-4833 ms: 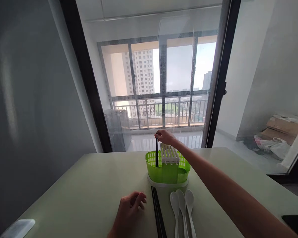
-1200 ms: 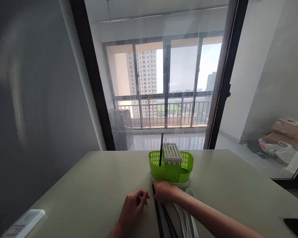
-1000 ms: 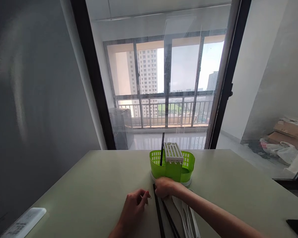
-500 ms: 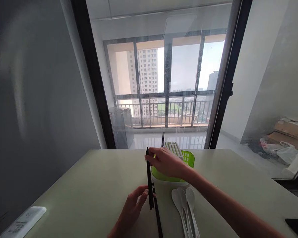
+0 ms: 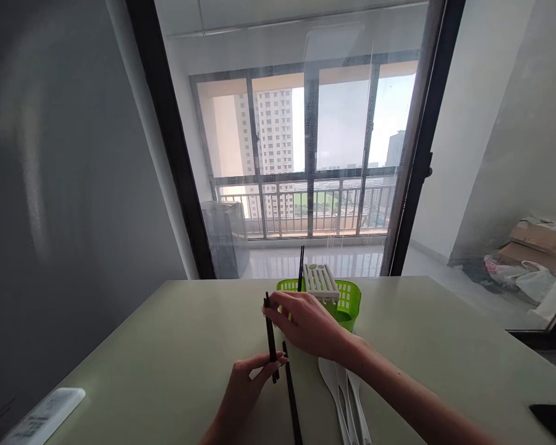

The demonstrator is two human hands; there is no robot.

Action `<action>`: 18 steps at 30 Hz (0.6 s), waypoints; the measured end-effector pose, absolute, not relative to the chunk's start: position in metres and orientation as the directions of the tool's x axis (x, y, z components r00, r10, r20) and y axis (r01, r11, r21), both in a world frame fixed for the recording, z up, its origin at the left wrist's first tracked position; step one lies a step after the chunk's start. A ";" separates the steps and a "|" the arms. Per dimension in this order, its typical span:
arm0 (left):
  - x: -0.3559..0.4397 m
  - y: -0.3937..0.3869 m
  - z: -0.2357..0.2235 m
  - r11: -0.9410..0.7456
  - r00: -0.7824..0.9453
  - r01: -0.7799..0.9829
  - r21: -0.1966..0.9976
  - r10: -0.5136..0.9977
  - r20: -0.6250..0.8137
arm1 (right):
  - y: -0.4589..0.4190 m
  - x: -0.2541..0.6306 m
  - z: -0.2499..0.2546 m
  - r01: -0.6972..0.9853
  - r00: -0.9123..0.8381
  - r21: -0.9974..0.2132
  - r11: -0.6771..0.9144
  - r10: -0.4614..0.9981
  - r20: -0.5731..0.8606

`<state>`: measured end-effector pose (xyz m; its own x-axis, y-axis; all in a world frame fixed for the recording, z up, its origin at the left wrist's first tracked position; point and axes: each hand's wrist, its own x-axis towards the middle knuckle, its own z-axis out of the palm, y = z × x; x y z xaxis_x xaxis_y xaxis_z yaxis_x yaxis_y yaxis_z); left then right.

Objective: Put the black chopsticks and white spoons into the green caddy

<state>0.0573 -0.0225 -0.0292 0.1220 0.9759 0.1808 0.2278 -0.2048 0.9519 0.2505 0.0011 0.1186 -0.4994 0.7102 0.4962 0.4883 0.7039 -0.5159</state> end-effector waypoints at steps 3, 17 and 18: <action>0.057 -0.022 -0.029 -0.206 0.147 0.239 0.949 0.974 0.175 | -0.001 0.253 0.107 0.469 -0.497 -0.524 0.712 0.702 0.509; 0.058 -0.024 -0.022 -0.139 0.202 0.309 0.941 0.976 0.078 | -0.006 0.255 0.086 0.436 -0.451 -0.626 0.647 0.759 0.470; 0.057 -0.024 -0.022 -0.144 0.209 0.321 0.936 0.975 0.078 | -0.006 0.255 0.088 0.444 -0.446 -0.618 0.649 0.758 0.476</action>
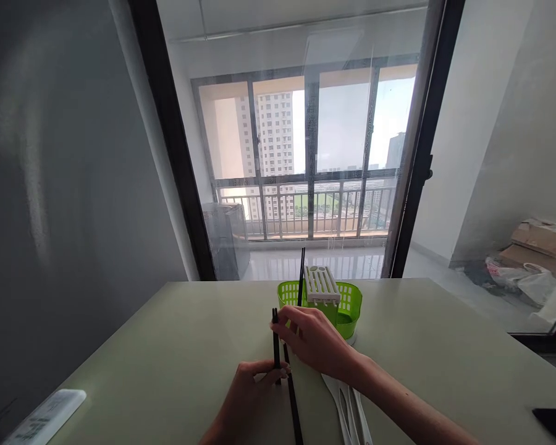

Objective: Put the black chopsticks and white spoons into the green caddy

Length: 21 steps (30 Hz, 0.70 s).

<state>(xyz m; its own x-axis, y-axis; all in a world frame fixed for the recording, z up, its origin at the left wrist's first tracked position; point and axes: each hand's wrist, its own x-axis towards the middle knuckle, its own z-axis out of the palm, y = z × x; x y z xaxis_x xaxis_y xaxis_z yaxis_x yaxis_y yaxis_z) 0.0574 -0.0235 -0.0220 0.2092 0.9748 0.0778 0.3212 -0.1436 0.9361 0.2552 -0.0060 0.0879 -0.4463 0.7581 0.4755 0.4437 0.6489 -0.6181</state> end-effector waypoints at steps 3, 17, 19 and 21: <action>0.057 -0.023 -0.022 -0.170 0.219 0.352 0.920 0.971 0.095 | -0.006 0.255 0.095 0.461 -0.393 -0.608 0.647 0.763 0.513; 0.051 -0.018 -0.026 -0.254 0.216 0.380 0.890 0.959 0.181 | 0.009 0.276 0.146 0.366 -0.236 -0.700 0.614 0.788 0.568; 0.050 -0.016 -0.029 -0.267 0.208 0.398 0.878 0.958 0.197 | 0.018 0.288 0.167 0.276 -0.162 -0.725 0.631 0.774 0.612; 0.049 -0.015 -0.033 -0.264 0.196 0.419 0.869 0.961 0.197 | 0.028 0.299 0.188 0.217 -0.076 -0.721 0.658 0.748 0.659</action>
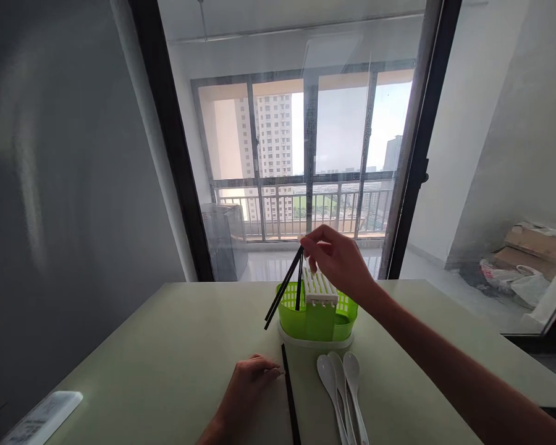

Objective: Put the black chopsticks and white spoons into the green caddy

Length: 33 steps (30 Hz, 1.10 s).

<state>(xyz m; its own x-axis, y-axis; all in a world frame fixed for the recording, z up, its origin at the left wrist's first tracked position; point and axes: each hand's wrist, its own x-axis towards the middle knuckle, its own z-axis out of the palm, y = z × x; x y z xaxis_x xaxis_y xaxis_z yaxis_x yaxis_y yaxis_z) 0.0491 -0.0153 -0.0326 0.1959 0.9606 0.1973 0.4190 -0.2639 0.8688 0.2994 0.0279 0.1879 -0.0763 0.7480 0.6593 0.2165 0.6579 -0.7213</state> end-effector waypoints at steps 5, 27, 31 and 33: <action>0.049 -0.015 -0.036 -0.226 0.162 0.499 0.837 0.973 0.165 | 0.064 0.313 0.209 0.356 0.033 -0.660 0.662 0.697 0.717; 0.052 -0.017 -0.030 -0.264 0.214 0.528 0.807 0.961 0.175 | 0.154 0.292 0.140 0.720 -0.157 -0.538 0.439 0.858 0.490; 0.053 -0.017 -0.032 -0.283 0.208 0.543 0.791 0.957 0.200 | 0.144 0.289 0.146 0.784 -0.099 -0.469 0.408 0.827 0.554; 0.054 -0.018 -0.033 -0.302 0.216 0.550 0.778 0.952 0.217 | 0.130 0.285 0.149 0.799 -0.118 -0.424 0.427 0.802 0.586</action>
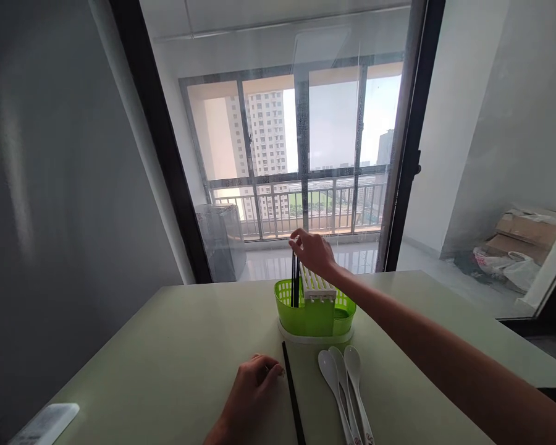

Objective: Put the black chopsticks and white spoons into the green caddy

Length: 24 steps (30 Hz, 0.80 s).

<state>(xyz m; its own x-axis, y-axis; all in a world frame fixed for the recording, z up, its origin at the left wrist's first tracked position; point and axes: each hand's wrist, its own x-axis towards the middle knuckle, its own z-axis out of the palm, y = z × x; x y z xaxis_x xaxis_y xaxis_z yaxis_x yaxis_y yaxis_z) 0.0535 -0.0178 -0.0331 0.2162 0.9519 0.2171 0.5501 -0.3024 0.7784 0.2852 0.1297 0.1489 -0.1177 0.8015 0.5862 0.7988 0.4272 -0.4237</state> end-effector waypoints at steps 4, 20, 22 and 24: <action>0.054 -0.018 -0.035 -0.303 0.177 0.567 0.766 0.953 0.246 | 0.082 0.269 0.150 0.783 -0.290 -0.304 0.543 0.751 0.593; 0.049 -0.014 -0.037 -0.211 0.018 0.608 0.765 0.967 0.253 | -0.025 0.202 -0.008 0.800 -0.596 0.038 0.598 0.801 -0.059; 0.049 -0.014 -0.036 -0.215 0.021 0.602 0.769 0.967 0.255 | -0.024 0.198 -0.019 0.797 -0.603 0.021 0.604 0.797 -0.041; 0.049 -0.014 -0.036 -0.215 0.020 0.604 0.767 0.966 0.256 | -0.021 0.196 -0.029 0.798 -0.603 -0.001 0.603 0.798 -0.016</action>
